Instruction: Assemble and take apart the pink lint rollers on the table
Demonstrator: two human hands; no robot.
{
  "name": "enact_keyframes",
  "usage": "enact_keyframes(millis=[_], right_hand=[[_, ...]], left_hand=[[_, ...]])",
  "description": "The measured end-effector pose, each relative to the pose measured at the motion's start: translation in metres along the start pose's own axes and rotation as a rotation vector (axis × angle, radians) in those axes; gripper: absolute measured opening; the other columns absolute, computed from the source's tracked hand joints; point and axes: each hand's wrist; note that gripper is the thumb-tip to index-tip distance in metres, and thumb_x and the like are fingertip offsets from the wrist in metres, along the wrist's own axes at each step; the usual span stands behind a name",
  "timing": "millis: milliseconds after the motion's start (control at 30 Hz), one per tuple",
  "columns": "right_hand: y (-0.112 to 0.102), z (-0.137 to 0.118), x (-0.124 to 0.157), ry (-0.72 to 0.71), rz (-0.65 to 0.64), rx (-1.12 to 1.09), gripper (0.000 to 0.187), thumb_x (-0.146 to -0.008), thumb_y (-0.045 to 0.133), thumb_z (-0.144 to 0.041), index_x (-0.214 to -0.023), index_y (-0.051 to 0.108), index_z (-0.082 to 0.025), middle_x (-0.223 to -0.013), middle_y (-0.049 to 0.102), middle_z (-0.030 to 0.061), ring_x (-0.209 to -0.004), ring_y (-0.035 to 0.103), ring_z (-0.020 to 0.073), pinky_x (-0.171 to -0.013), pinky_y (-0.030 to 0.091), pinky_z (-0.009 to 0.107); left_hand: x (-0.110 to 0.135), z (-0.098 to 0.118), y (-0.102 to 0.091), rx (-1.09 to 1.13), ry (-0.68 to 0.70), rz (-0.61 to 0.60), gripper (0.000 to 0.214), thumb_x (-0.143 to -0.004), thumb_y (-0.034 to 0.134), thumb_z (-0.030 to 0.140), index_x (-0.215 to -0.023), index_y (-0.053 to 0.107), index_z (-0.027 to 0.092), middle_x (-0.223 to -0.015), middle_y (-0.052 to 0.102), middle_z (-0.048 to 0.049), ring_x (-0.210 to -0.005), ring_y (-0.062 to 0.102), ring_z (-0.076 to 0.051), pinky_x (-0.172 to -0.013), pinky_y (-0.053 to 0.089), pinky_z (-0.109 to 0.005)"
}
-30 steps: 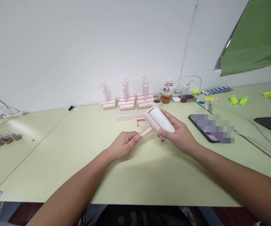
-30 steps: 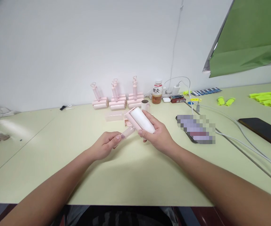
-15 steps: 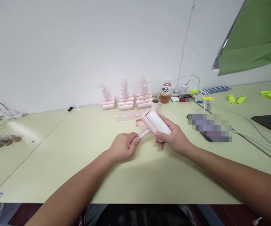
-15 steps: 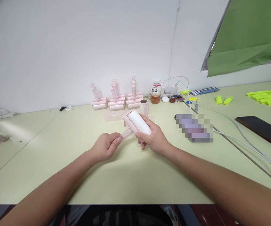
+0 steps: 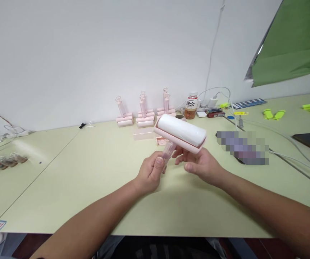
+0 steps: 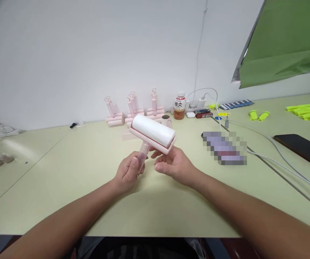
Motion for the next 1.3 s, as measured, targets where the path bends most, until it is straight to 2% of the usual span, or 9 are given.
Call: enact_keyframes(millis=[233, 367, 567, 633, 800, 933, 1000, 1100, 1300], right_hand=[[0.005, 0.007, 0.001, 0.123, 0.037, 0.162, 0.038, -0.087, 0.058, -0.059, -0.091, 0.069, -0.023, -0.091, 0.071, 0.0056, -0.090, 0.067, 0.0253, -0.087, 0.053, 0.042], [0.003, 0.004, -0.001, 0.187, 0.118, 0.147, 0.045, -0.088, 0.053, -0.063, -0.088, 0.066, -0.020, -0.085, 0.070, 0.0065, -0.079, 0.065, 0.0222, -0.076, 0.053, 0.037], [0.006, 0.005, -0.002, 0.210, 0.079, 0.078, 0.044, -0.089, 0.052, -0.062, -0.094, 0.059, -0.019, -0.072, 0.061, 0.0011, -0.056, 0.054, 0.0140, -0.054, 0.045, 0.028], [0.008, 0.007, -0.001, 0.246, 0.061, 0.040, 0.043, -0.091, 0.049, -0.061, -0.099, 0.056, -0.019, -0.069, 0.057, -0.0015, -0.049, 0.047, 0.0111, -0.047, 0.039, 0.025], [0.011, 0.010, 0.002, 0.334, -0.021, 0.020, 0.037, -0.093, 0.046, -0.058, -0.093, 0.052, -0.021, -0.067, 0.052, -0.0052, -0.039, 0.037, 0.0066, -0.035, 0.029, 0.021], [0.013, 0.008, 0.002, 0.386, -0.066, 0.080, 0.033, -0.094, 0.046, -0.053, -0.085, 0.049, -0.021, -0.066, 0.050, -0.0060, -0.039, 0.038, 0.0056, -0.035, 0.032, 0.019], [0.014, 0.008, 0.002, 0.401, -0.092, 0.114, 0.034, -0.095, 0.046, -0.052, -0.083, 0.048, -0.021, -0.065, 0.049, -0.0062, -0.039, 0.038, 0.0053, -0.036, 0.032, 0.019], [0.016, 0.008, 0.003, 0.417, -0.131, 0.150, 0.036, -0.095, 0.045, -0.052, -0.080, 0.047, -0.020, -0.063, 0.049, -0.0061, -0.039, 0.039, 0.0052, -0.036, 0.031, 0.019], [0.015, 0.008, 0.003, 0.393, -0.184, 0.174, 0.033, -0.095, 0.048, -0.049, -0.082, 0.049, -0.019, -0.066, 0.048, -0.0051, -0.042, 0.039, 0.0049, -0.039, 0.031, 0.019]], left_hand=[[-0.002, 0.000, 0.006, -0.169, 0.005, -0.311, 0.046, -0.100, 0.026, 0.052, -0.087, 0.055, 0.019, -0.079, 0.062, -0.0030, -0.069, 0.059, -0.015, -0.065, 0.047, -0.028], [-0.026, -0.009, -0.034, -0.648, 0.041, -0.230, 0.039, -0.099, 0.033, 0.044, -0.090, 0.061, 0.018, -0.087, 0.063, -0.0076, -0.084, 0.059, -0.021, -0.076, 0.046, -0.035], [-0.097, -0.044, -0.099, -1.188, -0.068, -0.312, 0.045, -0.092, 0.044, 0.031, -0.135, 0.047, 0.017, -0.146, 0.041, -0.0166, -0.133, 0.037, -0.035, -0.107, 0.030, -0.050], [-0.113, -0.057, -0.109, -1.176, -0.115, -0.359, 0.056, -0.091, 0.048, 0.037, -0.142, 0.040, 0.017, -0.151, 0.037, -0.0166, -0.135, 0.036, -0.037, -0.107, 0.030, -0.051], [-0.120, -0.070, -0.120, -1.104, -0.248, -0.377, 0.061, -0.086, 0.053, 0.039, -0.142, 0.042, 0.016, -0.127, 0.059, -0.0188, -0.115, 0.055, -0.038, -0.096, 0.041, -0.050], [-0.106, -0.044, -0.128, -0.958, -0.265, -0.297, 0.057, -0.096, 0.035, 0.047, -0.143, 0.037, 0.015, -0.132, 0.056, -0.0174, -0.116, 0.056, -0.032, -0.091, 0.047, -0.041], [-0.096, -0.022, -0.127, -0.628, -0.261, -0.314, 0.055, -0.098, 0.027, 0.053, -0.138, 0.042, 0.018, -0.125, 0.059, -0.0134, -0.104, 0.062, -0.026, -0.083, 0.050, -0.035], [-0.078, 0.006, -0.118, -0.186, -0.223, -0.416, 0.048, -0.095, 0.043, 0.056, -0.124, 0.053, 0.018, -0.118, 0.060, -0.0111, -0.102, 0.061, -0.025, -0.084, 0.049, -0.034], [-0.055, 0.023, -0.097, -0.056, -0.225, -0.535, 0.043, -0.094, 0.050, 0.049, -0.126, 0.052, 0.021, -0.120, 0.060, -0.0085, -0.105, 0.057, -0.024, -0.085, 0.047, -0.032]])
Point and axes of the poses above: each hand's wrist, its own x-axis away from the middle knuckle, its own y-axis out of the palm, z = x × y
